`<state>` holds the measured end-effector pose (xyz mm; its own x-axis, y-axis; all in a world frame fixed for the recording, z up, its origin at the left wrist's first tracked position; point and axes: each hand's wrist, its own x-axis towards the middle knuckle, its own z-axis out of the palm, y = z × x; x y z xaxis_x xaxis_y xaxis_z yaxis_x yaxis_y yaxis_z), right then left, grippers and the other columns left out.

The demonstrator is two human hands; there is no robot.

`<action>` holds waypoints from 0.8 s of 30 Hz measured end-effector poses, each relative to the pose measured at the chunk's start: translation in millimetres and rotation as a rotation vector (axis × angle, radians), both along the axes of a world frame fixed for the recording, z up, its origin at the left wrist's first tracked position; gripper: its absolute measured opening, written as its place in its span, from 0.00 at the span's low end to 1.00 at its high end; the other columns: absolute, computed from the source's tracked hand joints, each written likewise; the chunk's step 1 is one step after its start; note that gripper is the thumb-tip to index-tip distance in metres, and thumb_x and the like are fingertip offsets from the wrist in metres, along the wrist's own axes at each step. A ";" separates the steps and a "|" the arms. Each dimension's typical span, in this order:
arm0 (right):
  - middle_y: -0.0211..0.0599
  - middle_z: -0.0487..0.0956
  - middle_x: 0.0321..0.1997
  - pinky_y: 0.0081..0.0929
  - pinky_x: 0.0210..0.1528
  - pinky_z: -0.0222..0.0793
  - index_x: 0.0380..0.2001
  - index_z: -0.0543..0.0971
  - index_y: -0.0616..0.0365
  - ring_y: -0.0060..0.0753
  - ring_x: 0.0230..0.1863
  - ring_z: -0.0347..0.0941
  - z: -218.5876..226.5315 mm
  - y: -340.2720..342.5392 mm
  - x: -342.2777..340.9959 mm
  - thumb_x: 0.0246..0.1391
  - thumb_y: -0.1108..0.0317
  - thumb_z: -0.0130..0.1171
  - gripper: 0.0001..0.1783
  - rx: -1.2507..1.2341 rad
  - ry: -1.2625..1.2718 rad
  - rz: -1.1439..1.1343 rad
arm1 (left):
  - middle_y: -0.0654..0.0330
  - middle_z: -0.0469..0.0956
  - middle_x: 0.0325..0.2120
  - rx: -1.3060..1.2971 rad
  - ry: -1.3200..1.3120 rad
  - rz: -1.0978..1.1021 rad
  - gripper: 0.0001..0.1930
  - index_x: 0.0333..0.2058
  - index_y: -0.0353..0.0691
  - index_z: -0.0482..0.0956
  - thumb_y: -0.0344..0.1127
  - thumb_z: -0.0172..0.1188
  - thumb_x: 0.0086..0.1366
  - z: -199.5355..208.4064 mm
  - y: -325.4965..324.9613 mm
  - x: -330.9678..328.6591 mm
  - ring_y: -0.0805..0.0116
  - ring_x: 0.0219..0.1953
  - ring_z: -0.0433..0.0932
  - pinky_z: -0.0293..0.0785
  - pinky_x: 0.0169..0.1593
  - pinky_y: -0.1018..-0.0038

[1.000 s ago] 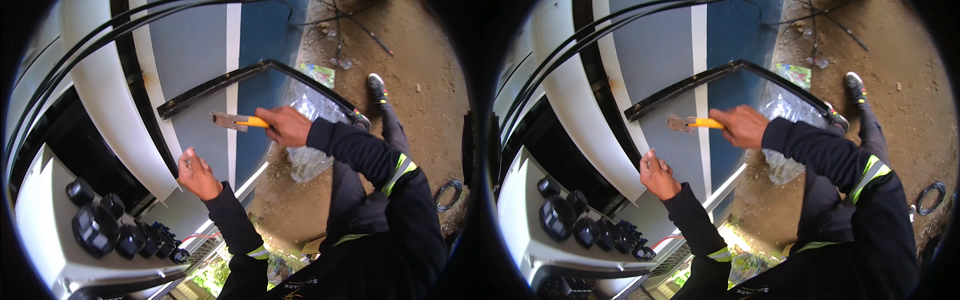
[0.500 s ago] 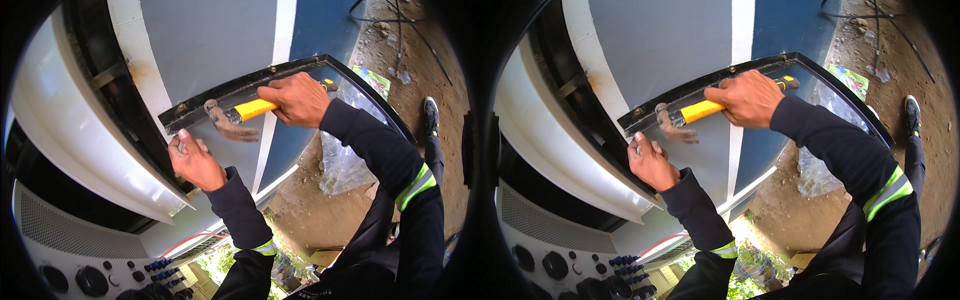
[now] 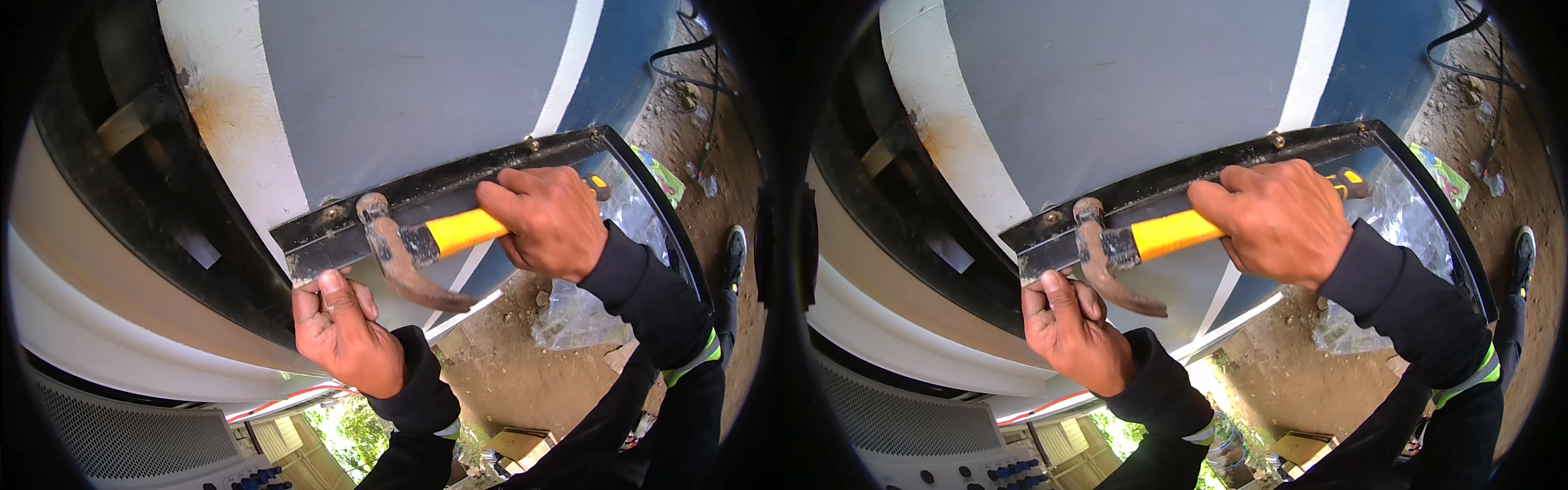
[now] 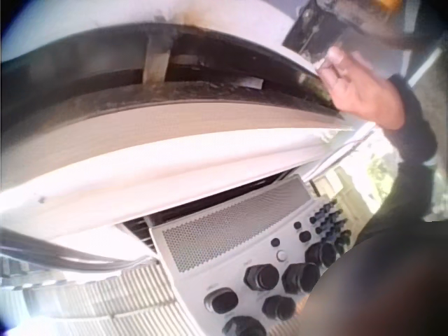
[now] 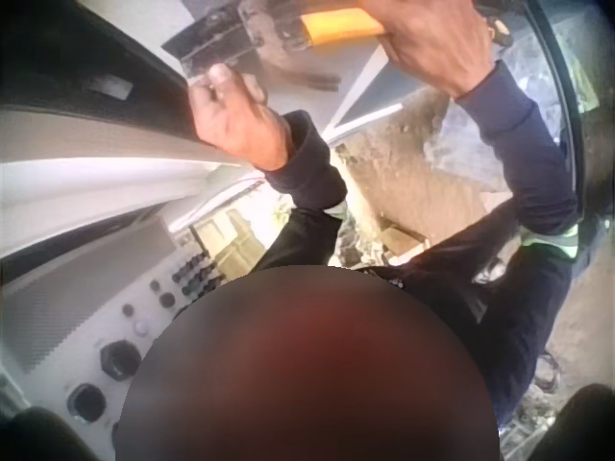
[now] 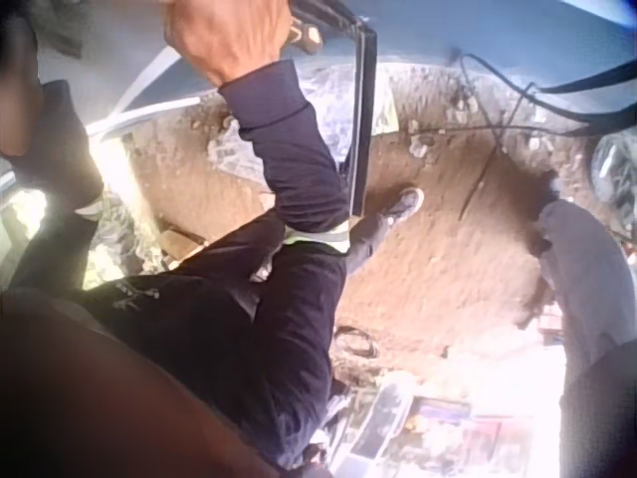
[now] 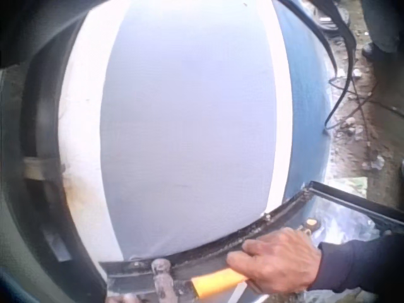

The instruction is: The person kneels beside a blue and white wall and secures a long black metal bracket using a hammer and small fasteners. They repeatedly tap the bracket into place and adjust its alignment while another worker is visible nearby.

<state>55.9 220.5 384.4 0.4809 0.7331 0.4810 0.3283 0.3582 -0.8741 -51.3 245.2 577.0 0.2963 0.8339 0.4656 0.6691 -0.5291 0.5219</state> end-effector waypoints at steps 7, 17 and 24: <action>0.36 0.70 0.22 0.45 0.23 0.69 0.30 0.72 0.54 0.46 0.23 0.75 2.2 0.9 0.9 0.40 0.74 0.66 0.14 0.074 0.016 -0.004 | 0.55 0.83 0.35 -0.029 0.020 0.009 0.11 0.44 0.28 0.78 0.33 0.54 0.80 4.5 1.3 -5.3 0.77 0.29 0.75 0.71 0.36 0.81; 0.35 0.67 0.23 0.40 0.23 0.67 0.27 0.71 0.54 0.42 0.22 0.72 -0.2 -1.2 0.8 0.31 0.71 0.70 0.18 0.202 0.017 -0.001 | 0.54 0.83 0.37 -0.048 0.005 0.021 0.12 0.47 0.27 0.78 0.33 0.56 0.79 2.8 -0.6 -5.2 0.75 0.34 0.78 0.75 0.40 0.78; 0.33 0.64 0.22 0.39 0.22 0.67 0.27 0.71 0.54 0.40 0.20 0.71 31.7 0.9 -3.5 0.34 0.70 0.68 0.16 0.272 0.071 0.050 | 0.57 0.80 0.32 0.029 -0.114 0.128 0.10 0.47 0.29 0.80 0.30 0.59 0.74 -3.3 -1.2 -1.4 0.73 0.31 0.76 0.73 0.36 0.78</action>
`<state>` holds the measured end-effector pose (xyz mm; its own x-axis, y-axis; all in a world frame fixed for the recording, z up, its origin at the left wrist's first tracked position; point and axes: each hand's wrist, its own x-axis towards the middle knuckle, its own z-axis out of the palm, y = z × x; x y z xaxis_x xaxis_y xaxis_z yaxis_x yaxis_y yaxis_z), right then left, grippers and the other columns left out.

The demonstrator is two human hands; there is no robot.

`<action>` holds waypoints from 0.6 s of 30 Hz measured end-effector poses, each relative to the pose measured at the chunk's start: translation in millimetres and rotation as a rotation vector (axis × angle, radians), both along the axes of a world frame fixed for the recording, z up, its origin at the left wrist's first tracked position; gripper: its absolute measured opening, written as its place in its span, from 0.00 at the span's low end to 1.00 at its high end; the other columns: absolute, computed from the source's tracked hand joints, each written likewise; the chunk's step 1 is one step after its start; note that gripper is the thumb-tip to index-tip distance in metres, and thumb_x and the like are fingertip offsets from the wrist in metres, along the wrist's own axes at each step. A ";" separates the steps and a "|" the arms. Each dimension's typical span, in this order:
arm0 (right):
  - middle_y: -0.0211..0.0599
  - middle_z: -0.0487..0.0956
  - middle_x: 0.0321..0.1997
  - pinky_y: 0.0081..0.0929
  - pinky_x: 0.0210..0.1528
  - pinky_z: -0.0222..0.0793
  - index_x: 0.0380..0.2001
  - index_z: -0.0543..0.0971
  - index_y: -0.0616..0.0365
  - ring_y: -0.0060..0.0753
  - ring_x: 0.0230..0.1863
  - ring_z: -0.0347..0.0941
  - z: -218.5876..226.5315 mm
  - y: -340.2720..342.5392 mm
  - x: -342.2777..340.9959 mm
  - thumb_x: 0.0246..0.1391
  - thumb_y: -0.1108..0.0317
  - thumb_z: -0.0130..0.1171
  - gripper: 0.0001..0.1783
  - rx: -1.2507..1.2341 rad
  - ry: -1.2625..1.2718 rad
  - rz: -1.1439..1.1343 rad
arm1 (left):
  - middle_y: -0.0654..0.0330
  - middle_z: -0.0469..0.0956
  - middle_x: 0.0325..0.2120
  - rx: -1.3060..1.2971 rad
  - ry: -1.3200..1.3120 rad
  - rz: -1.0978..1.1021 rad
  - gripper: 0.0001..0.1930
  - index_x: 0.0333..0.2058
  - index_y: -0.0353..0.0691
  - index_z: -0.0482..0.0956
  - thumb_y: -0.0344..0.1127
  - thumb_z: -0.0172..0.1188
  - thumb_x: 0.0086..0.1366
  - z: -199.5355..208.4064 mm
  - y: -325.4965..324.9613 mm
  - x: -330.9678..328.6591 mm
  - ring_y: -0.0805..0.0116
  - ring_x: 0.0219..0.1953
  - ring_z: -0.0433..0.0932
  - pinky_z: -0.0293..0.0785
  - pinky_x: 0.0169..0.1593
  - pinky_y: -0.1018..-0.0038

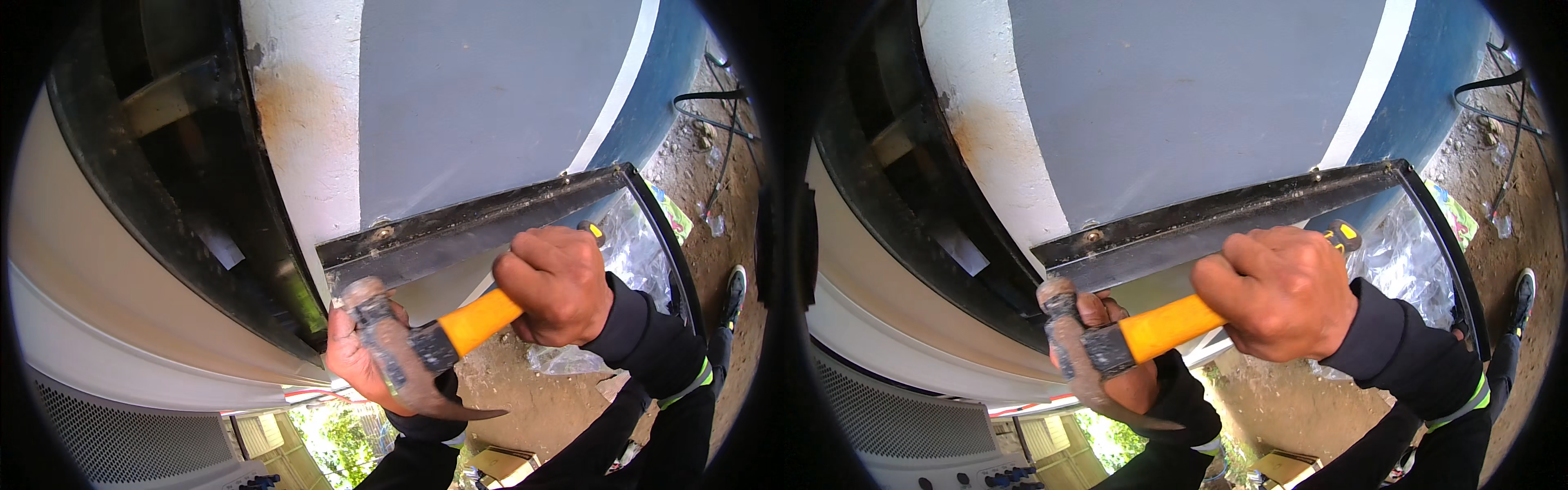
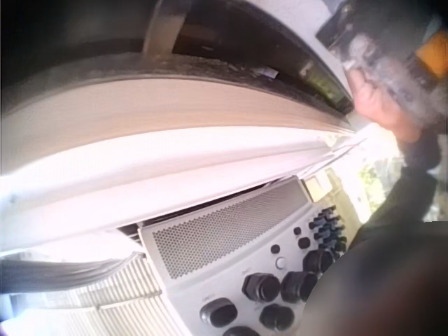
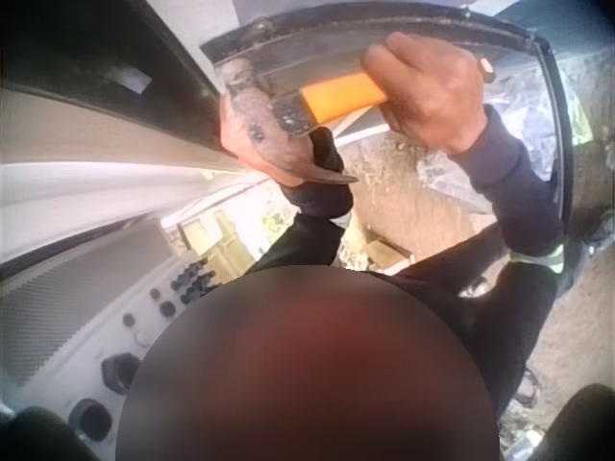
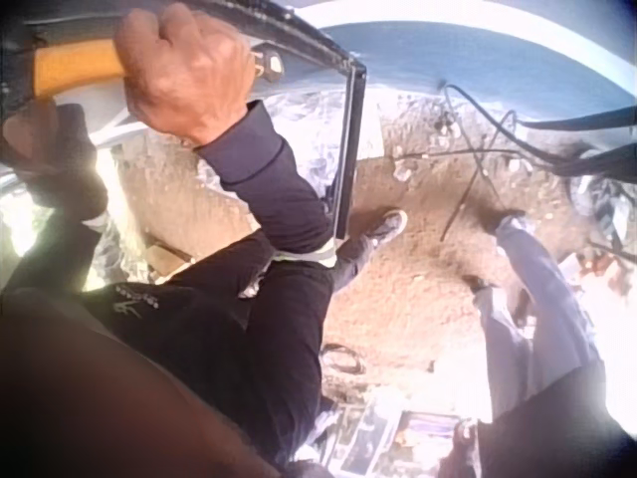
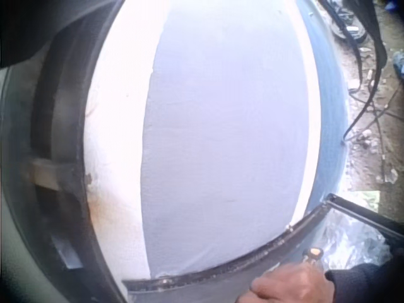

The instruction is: The person kneels beside a blue and white wall and secures a long black metal bracket using a hammer and small fasteners. They repeatedly tap the bracket into place and adjust its alignment while another worker is visible nearby.

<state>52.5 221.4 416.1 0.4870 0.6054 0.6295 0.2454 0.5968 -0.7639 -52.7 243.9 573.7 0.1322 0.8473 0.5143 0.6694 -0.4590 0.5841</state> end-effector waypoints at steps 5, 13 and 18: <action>0.34 0.66 0.21 0.39 0.22 0.69 0.27 0.71 0.52 0.39 0.20 0.73 16.9 1.0 -2.5 0.41 0.69 0.66 0.13 -0.060 -0.001 -0.034 | 0.53 0.82 0.29 0.133 0.073 -0.011 0.15 0.48 0.26 0.80 0.36 0.59 0.74 -2.6 -0.3 -2.4 0.70 0.29 0.79 0.75 0.35 0.76; 0.37 0.73 0.23 0.44 0.20 0.71 0.33 0.73 0.52 0.42 0.22 0.78 15.7 -2.9 -27.1 0.51 0.67 0.62 0.08 -0.106 0.088 -0.006 | 0.54 0.80 0.37 0.245 0.049 -0.136 0.21 0.55 0.25 0.79 0.38 0.53 0.76 -7.5 10.0 -4.8 0.70 0.33 0.75 0.69 0.34 0.77; 0.37 0.74 0.23 0.44 0.21 0.72 0.33 0.73 0.53 0.43 0.22 0.79 16.1 -4.5 -28.3 0.52 0.68 0.61 0.07 -0.100 0.121 -0.003 | 0.52 0.80 0.39 0.348 0.326 -0.005 0.28 0.54 0.23 0.80 0.49 0.51 0.77 -4.6 11.7 -12.0 0.68 0.32 0.75 0.71 0.34 0.75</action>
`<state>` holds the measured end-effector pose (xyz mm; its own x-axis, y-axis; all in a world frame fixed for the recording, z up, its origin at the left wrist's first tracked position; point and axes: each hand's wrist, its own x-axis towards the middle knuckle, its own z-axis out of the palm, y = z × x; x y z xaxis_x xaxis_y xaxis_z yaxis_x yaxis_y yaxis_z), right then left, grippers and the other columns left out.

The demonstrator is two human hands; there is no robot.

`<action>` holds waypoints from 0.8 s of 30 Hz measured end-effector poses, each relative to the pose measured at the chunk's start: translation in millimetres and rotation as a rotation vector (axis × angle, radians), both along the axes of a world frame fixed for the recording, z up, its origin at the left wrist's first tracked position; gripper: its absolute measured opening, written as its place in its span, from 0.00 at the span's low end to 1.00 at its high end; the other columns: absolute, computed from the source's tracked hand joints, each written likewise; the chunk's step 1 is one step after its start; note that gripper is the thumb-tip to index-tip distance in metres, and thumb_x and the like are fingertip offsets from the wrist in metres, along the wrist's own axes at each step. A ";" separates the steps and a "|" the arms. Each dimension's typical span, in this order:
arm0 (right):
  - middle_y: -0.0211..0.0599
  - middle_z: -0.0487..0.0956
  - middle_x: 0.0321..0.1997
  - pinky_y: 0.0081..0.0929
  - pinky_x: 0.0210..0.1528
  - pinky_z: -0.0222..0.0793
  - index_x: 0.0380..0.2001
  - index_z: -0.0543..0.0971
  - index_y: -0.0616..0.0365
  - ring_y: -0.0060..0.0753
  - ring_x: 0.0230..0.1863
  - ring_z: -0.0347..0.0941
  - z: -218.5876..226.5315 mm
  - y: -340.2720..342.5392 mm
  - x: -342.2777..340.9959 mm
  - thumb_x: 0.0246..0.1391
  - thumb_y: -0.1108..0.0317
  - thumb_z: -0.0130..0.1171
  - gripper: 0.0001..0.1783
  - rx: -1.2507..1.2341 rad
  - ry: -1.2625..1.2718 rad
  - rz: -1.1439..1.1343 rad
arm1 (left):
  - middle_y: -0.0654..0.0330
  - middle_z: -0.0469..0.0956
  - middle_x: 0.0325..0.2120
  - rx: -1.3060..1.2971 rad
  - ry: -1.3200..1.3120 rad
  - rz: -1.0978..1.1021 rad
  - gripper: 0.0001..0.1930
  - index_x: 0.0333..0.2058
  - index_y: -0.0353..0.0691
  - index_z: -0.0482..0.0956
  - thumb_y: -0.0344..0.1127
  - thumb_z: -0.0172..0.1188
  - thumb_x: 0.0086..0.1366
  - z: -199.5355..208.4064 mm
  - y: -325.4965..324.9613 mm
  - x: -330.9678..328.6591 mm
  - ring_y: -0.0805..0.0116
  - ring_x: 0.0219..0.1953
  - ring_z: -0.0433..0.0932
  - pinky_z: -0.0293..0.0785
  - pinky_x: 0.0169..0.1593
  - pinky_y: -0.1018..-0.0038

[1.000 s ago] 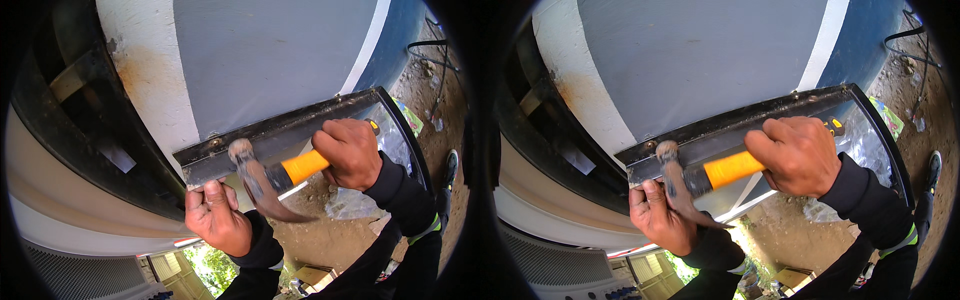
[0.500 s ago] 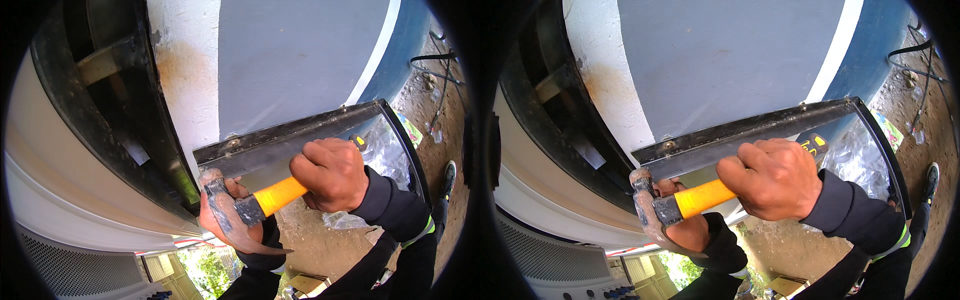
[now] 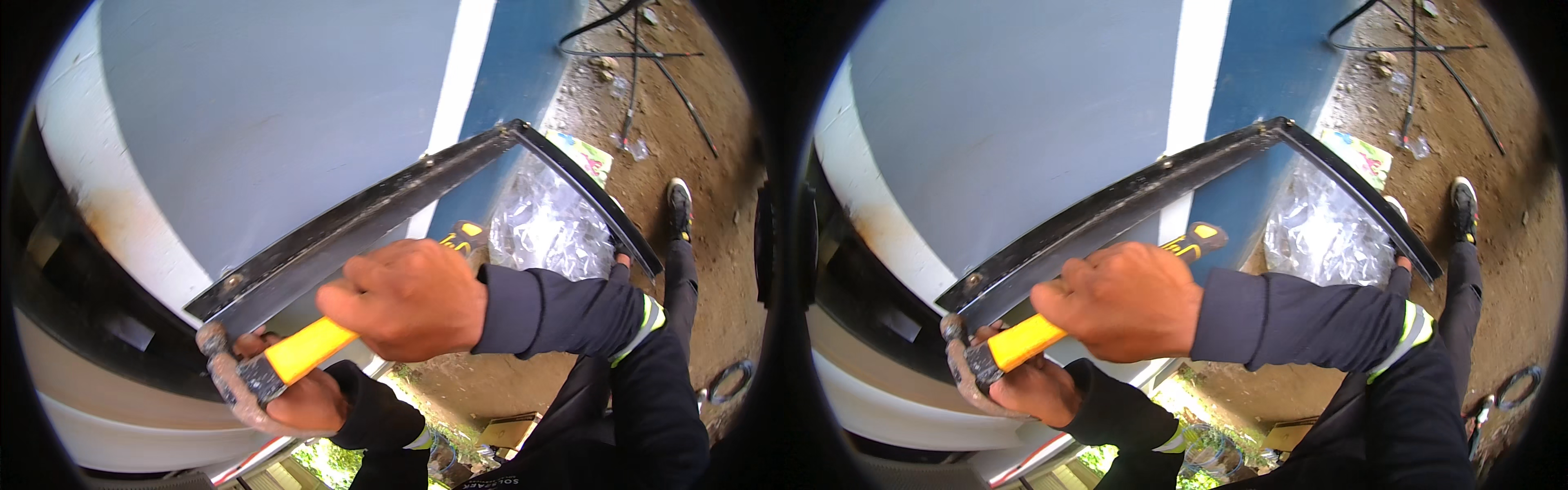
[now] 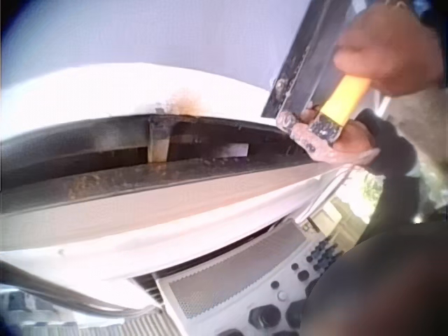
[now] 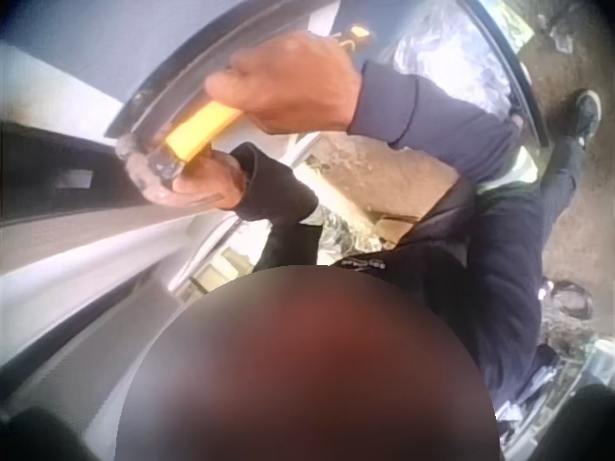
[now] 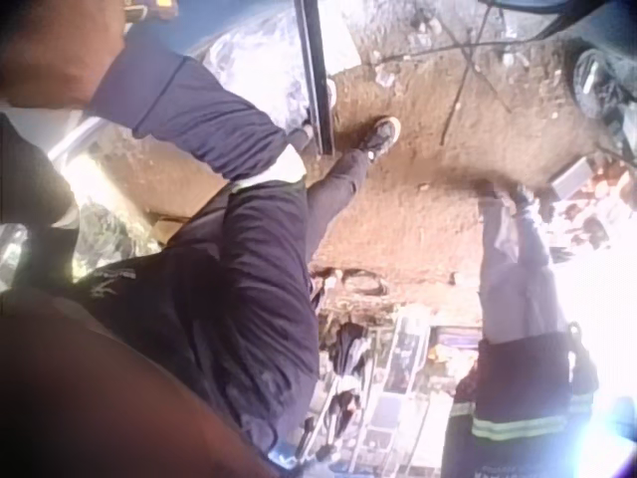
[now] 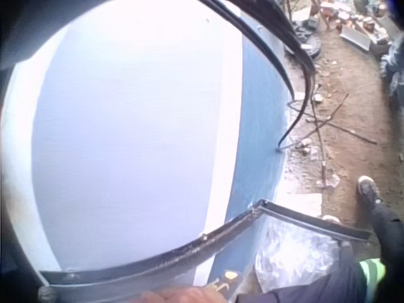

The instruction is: The person kneels beside a blue and white wall and secures a long black metal bracket using a hammer and small fasteners. They repeatedly tap the bracket into place and adjust its alignment while another worker is visible nearby.

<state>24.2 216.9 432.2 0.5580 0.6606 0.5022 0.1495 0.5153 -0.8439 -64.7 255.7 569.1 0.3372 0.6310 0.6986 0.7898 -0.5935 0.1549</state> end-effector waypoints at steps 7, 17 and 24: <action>0.35 0.69 0.21 0.41 0.20 0.69 0.29 0.73 0.52 0.41 0.20 0.75 11.4 -2.0 21.4 0.44 0.72 0.64 0.10 0.092 -0.029 0.003 | 0.54 0.81 0.40 -0.258 -0.189 0.130 0.15 0.54 0.31 0.76 0.30 0.56 0.73 8.5 -7.8 3.4 0.73 0.32 0.76 0.69 0.30 0.79; 0.37 0.69 0.20 0.42 0.20 0.69 0.28 0.73 0.53 0.45 0.20 0.75 11.7 3.1 17.4 0.44 0.73 0.64 0.09 0.139 0.001 -0.061 | 0.54 0.81 0.32 -0.292 -0.154 -0.031 0.15 0.48 0.28 0.79 0.38 0.57 0.77 8.3 -11.0 7.2 0.77 0.25 0.73 0.65 0.26 0.77; 0.36 0.68 0.20 0.42 0.20 0.69 0.28 0.73 0.52 0.43 0.19 0.74 10.9 3.4 14.8 0.44 0.72 0.64 0.09 0.001 -0.040 -0.023 | 0.60 0.77 0.31 -0.076 0.031 -0.065 0.14 0.53 0.29 0.77 0.34 0.59 0.76 2.9 -0.3 2.1 0.81 0.22 0.65 0.58 0.25 0.81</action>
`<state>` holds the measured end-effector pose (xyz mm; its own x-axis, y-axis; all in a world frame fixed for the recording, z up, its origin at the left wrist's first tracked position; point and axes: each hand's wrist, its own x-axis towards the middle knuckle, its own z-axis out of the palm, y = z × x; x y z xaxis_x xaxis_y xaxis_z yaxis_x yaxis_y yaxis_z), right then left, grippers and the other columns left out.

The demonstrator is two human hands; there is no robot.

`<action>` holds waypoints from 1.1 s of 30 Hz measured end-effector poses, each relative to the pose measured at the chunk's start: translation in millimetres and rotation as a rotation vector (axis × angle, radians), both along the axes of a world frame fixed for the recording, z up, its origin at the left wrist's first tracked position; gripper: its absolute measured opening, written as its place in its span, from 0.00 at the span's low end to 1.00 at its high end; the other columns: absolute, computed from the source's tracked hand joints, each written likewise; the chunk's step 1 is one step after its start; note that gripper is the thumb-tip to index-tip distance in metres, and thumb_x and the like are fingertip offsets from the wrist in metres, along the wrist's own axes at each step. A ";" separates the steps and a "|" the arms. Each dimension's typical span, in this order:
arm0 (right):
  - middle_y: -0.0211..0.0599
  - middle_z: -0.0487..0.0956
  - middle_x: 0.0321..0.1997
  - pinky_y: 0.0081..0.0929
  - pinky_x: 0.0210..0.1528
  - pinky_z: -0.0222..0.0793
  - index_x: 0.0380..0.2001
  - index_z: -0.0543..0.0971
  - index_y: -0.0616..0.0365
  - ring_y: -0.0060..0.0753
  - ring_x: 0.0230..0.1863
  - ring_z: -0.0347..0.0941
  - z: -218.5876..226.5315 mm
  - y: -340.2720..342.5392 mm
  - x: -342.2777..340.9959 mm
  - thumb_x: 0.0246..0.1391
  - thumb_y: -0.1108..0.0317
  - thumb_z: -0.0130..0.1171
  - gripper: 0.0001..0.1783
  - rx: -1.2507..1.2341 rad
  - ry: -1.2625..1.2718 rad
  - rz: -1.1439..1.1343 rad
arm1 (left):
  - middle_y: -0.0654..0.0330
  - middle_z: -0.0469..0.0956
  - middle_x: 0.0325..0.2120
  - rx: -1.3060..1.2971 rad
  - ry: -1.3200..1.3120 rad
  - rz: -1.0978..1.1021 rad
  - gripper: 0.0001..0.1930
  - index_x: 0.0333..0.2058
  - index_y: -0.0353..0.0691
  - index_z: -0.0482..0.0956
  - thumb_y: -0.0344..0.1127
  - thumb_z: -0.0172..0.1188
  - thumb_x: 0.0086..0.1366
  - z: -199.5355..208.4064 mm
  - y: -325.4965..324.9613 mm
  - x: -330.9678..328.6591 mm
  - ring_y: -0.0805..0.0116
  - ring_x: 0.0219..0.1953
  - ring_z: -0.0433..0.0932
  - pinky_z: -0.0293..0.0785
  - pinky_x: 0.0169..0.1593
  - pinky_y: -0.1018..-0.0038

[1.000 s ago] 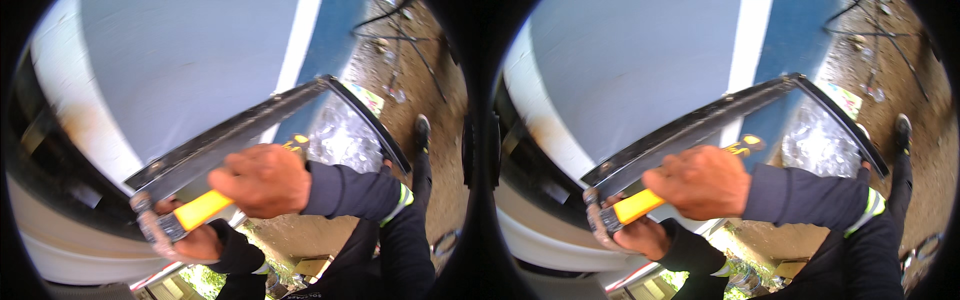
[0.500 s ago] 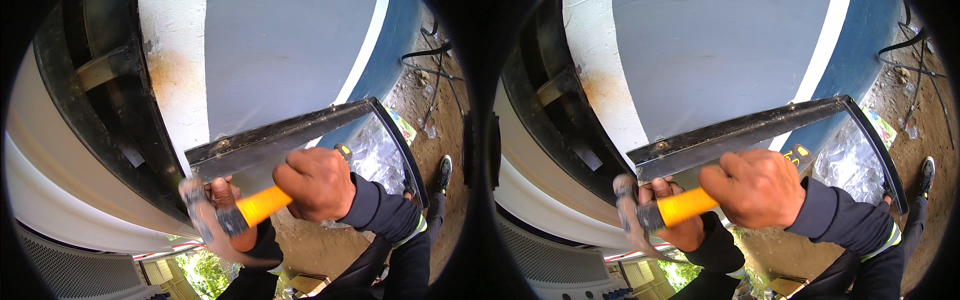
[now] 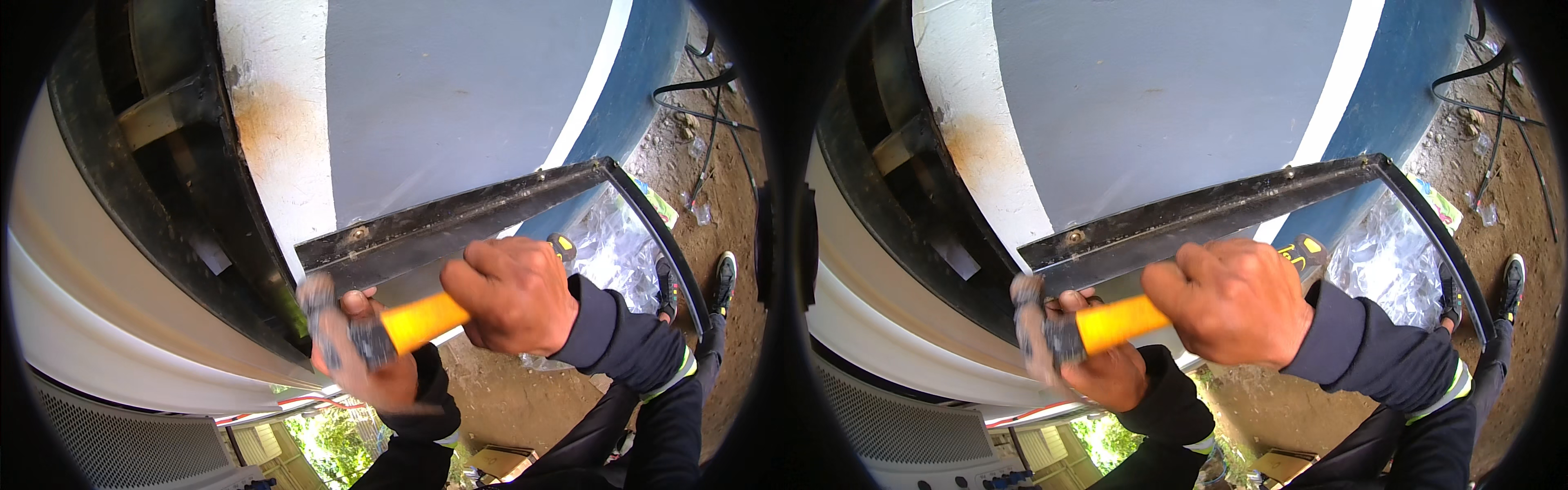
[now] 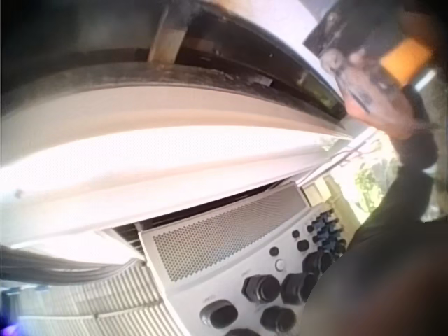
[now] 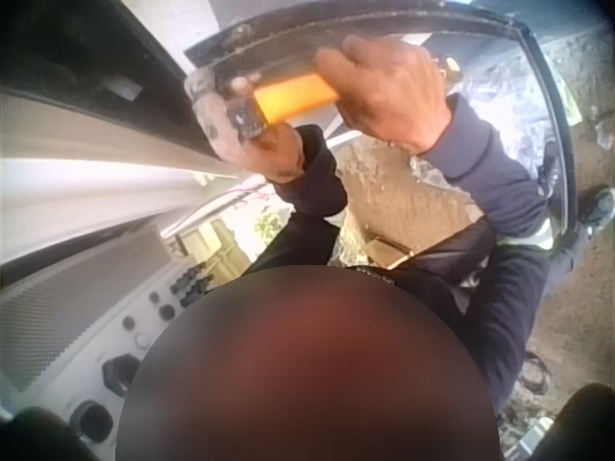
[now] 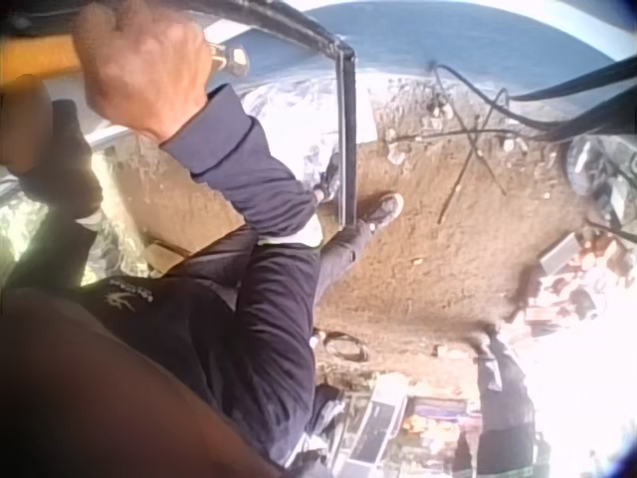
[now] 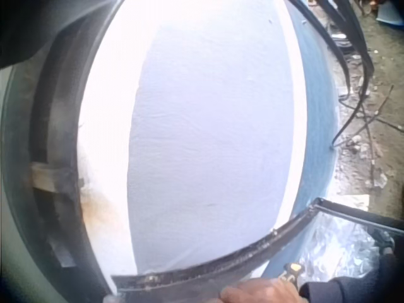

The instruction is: The person kneels beside a blue and white wall and secures a long black metal bracket using a hammer and small fasteners. They repeatedly tap the bracket into place and adjust its alignment while another worker is visible nearby.

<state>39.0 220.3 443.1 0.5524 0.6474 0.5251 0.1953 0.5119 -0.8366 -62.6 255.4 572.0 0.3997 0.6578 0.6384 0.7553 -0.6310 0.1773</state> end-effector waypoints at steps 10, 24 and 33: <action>0.34 0.68 0.21 0.42 0.19 0.68 0.28 0.73 0.52 0.44 0.19 0.74 -12.3 -5.0 2.1 0.39 0.72 0.67 0.13 -0.016 0.026 0.010 | 0.54 0.83 0.32 -0.076 -0.205 0.095 0.18 0.47 0.29 0.81 0.41 0.51 0.78 -5.2 -7.0 9.2 0.71 0.30 0.81 0.77 0.34 0.78; 0.34 0.70 0.22 0.42 0.21 0.70 0.30 0.73 0.52 0.44 0.21 0.75 -47.5 -22.7 -15.5 0.39 0.71 0.66 0.14 -0.052 0.066 0.081 | 0.54 0.83 0.39 -0.148 -0.062 0.201 0.16 0.47 0.30 0.80 0.42 0.57 0.79 5.4 -6.3 0.8 0.71 0.37 0.80 0.78 0.43 0.73; 0.37 0.75 0.24 0.45 0.22 0.72 0.35 0.73 0.54 0.47 0.23 0.78 -83.6 -80.6 -32.1 0.47 0.72 0.64 0.12 -0.318 0.256 -0.012 | 0.64 0.64 0.20 -0.098 -0.300 -0.003 0.16 0.39 0.28 0.76 0.39 0.55 0.81 -27.2 0.9 4.9 0.78 0.23 0.60 0.57 0.28 0.79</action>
<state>6.9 139.7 359.5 0.6478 0.7480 0.1446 -0.0350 0.2188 -0.9751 -57.7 256.3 544.8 0.2047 0.7211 0.6619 0.6582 -0.6019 0.4523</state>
